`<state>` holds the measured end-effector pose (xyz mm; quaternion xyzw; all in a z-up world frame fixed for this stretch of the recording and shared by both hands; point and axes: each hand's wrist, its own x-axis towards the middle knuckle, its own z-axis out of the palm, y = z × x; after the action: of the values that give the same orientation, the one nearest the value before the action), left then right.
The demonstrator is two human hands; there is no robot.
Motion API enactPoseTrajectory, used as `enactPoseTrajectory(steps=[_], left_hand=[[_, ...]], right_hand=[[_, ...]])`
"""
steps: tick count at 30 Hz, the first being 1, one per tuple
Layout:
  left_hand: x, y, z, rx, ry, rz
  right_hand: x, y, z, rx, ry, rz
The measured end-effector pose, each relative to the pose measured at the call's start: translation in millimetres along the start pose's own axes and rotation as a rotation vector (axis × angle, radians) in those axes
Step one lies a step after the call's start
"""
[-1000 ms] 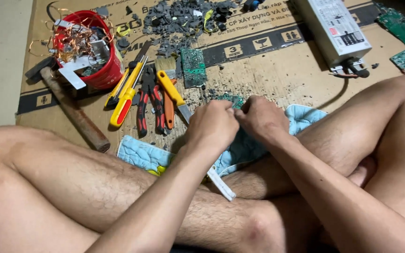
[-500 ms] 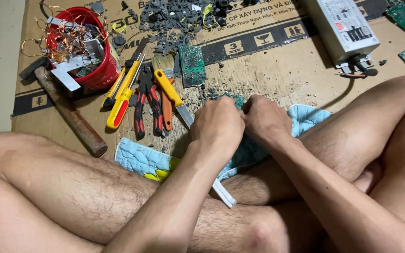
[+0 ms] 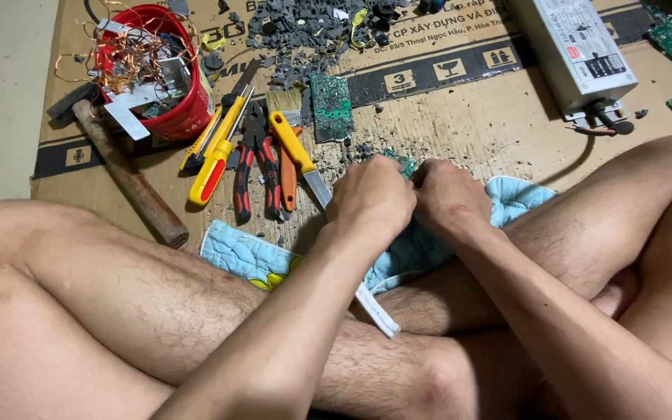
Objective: The person is using a screwdriver and pliers to remove components from a circuit board.
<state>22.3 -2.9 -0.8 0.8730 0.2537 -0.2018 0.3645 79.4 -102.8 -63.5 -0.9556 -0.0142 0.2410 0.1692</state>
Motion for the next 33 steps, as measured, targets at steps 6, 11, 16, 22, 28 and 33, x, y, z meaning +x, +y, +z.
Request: enactPoseTrajectory(steps=[6,11,16,22,28,33], left_hand=[[-5.7,8.0,0.9,-0.004,-0.025,-0.008],[6.3,-0.2,14.2,-0.084,-0.001,0.001],[4.5,2.7,11.9,0.006,-0.006,0.043],[5.4,3.6,7.0,0.310,0.017,0.218],[31.4,-12.5,29.9,0.076,0.037,0.117],[-2.2,-0.5,14.7,0.375,0.058,0.266]], right_hand=[[6.0,3.2,2.6,0.012,-0.042,0.010],[3.1,1.4,2.0,-0.006,-0.030,-0.001],[10.2,3.2,2.7,0.022,-0.035,0.006],[21.7,10.7,9.7,0.031,-0.041,0.033],[8.8,5.6,4.8,0.032,-0.013,0.027],[16.3,8.5,8.8,0.005,0.000,0.010]])
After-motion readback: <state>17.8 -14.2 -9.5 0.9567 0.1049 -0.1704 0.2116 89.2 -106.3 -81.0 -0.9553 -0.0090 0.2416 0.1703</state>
